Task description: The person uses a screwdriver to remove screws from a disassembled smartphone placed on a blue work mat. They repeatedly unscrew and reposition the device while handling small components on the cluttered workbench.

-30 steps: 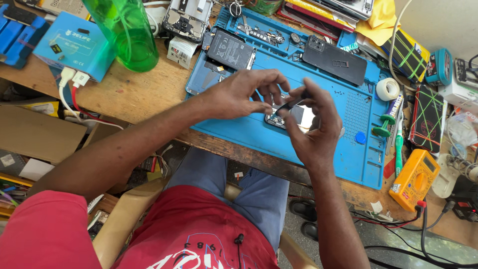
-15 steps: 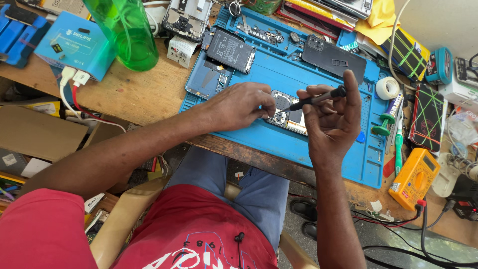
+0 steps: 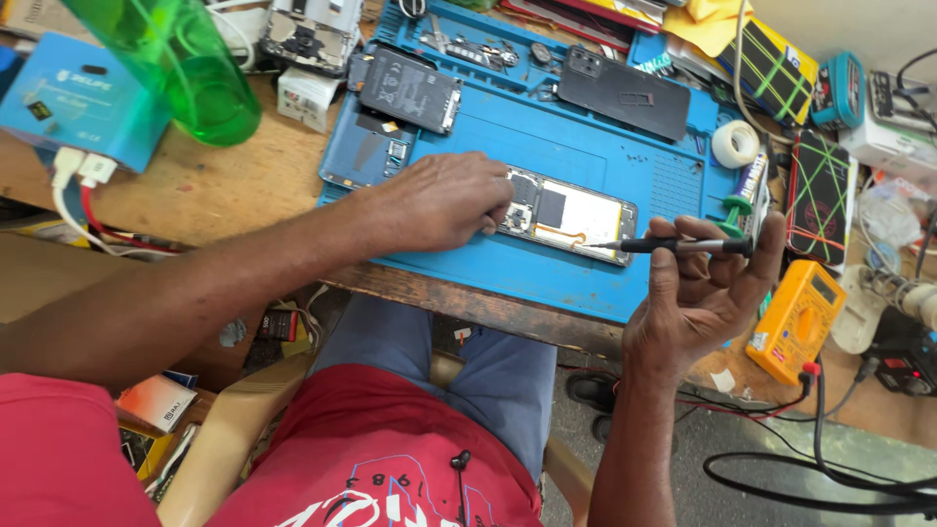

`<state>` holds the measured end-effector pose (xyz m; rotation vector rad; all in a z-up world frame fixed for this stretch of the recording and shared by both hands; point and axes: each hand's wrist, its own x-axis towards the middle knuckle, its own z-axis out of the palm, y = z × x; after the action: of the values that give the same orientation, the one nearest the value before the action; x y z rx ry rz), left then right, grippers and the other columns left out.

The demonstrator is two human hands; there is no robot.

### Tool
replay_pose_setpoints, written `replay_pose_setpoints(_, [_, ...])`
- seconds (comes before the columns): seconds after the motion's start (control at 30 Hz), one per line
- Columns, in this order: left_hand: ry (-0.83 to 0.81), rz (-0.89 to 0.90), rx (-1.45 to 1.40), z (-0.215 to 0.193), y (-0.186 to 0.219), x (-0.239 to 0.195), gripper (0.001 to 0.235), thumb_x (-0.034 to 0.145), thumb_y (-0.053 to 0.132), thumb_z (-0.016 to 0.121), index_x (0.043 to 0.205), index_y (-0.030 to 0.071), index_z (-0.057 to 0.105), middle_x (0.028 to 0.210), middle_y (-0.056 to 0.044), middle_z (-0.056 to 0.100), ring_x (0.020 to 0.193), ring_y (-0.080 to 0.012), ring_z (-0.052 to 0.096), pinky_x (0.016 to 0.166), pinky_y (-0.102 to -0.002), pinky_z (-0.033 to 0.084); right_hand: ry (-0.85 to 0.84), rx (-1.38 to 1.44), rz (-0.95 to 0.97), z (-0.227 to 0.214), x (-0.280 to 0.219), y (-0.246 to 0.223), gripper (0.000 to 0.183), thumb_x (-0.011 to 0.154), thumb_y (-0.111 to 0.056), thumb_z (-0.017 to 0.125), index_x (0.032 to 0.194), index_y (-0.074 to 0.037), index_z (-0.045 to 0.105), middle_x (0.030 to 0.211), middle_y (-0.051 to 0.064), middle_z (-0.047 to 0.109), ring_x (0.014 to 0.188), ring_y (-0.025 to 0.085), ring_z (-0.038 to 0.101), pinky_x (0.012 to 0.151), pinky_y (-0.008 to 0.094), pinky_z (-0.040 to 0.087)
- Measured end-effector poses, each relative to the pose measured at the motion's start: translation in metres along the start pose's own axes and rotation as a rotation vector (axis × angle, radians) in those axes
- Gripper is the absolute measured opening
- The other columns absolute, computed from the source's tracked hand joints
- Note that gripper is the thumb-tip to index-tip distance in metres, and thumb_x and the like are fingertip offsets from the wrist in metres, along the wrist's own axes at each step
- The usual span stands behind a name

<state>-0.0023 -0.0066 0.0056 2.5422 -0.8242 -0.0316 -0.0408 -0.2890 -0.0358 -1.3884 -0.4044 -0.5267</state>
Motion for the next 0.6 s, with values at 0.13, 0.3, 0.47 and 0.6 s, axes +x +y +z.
replay_pose_setpoints(0.13, [-0.118,-0.105,-0.012,-0.007,0.004,0.01,0.006,0.085,0.012,0.07,0.087,0.007,0.067,0.095,-0.013,0.068,0.099,-0.0331,0.064,0.086,-0.049,0.05,0.054,-0.006,0.026,-0.005,-0.007,0.002,0.082,0.105,0.023,0.062,0.167,-0.011,0.021,0.129,0.015,0.065,0.115,0.025,0.071,0.107,0.035,0.058])
replay_pose_setpoints(0.3, [-0.148,-0.1,0.01,-0.021,0.012,0.009,0.013,0.09,0.017,0.065,0.089,0.004,0.068,0.093,-0.018,0.068,0.096,-0.0384,0.064,0.086,-0.052,0.049,0.081,-0.192,0.044,0.001,-0.01,0.006,0.075,0.103,0.015,0.064,0.164,-0.009,0.028,0.126,0.013,0.068,0.108,0.016,0.068,0.102,0.03,0.057])
replay_pose_setpoints(0.47, [-0.211,-0.212,0.274,0.001,-0.003,0.002,0.023,0.088,0.032,0.067,0.097,0.011,0.066,0.089,-0.015,0.069,0.092,-0.0373,0.066,0.084,-0.052,0.054,0.014,-0.281,0.021,0.003,-0.013,0.012,0.072,0.096,0.008,0.065,0.159,0.0,0.031,0.126,0.012,0.07,0.116,0.018,0.07,0.102,0.033,0.058])
replay_pose_setpoints(0.6, [-0.126,-0.221,0.519,0.06,-0.055,0.003,0.015,0.077,0.028,0.074,0.088,0.017,0.07,0.089,-0.004,0.071,0.09,-0.026,0.071,0.085,-0.041,0.058,-0.013,-0.13,0.071,0.007,-0.015,0.013,0.074,0.1,0.011,0.064,0.164,-0.007,0.033,0.134,0.013,0.066,0.124,0.022,0.07,0.109,0.037,0.06])
